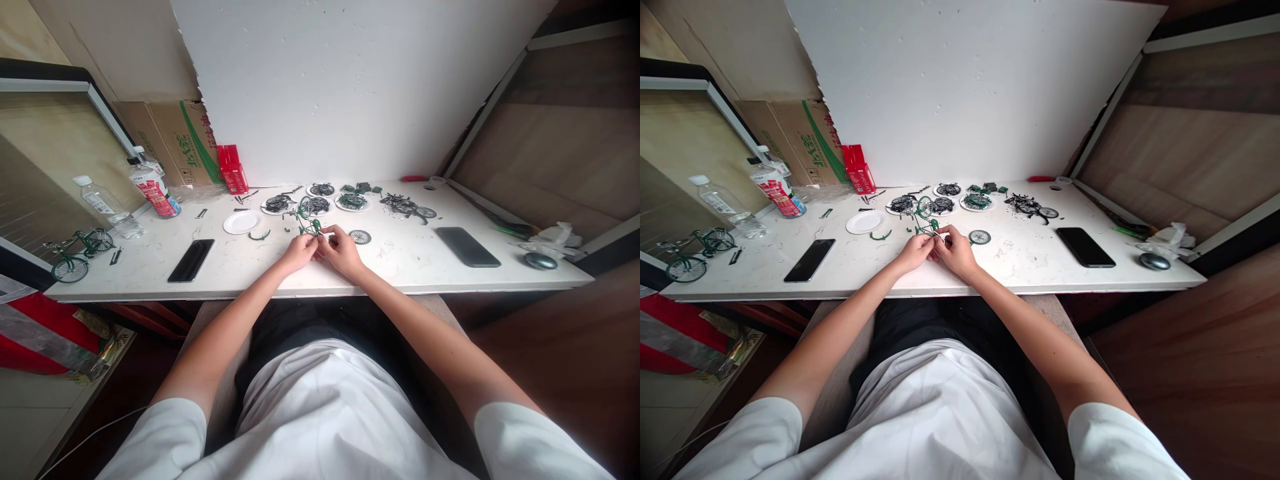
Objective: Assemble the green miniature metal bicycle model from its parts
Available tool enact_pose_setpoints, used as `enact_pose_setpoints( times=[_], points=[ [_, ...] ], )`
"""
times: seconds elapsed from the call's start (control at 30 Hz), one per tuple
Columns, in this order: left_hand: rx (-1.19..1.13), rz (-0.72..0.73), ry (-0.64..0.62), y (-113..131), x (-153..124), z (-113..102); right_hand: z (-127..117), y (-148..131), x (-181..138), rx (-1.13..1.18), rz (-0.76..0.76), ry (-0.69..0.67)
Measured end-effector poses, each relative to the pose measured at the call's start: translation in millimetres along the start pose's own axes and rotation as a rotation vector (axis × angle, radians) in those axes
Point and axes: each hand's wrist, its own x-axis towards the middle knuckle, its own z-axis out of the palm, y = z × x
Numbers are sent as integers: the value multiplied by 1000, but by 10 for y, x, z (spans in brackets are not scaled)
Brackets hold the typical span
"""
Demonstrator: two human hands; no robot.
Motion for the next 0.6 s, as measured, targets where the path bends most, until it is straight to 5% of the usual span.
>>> enact_pose_setpoints(
  times=[0.6],
  points=[
    [100, 72, -2, -84, 1, -10, 29, 33, 4, 2, -56, 28]
  ],
)
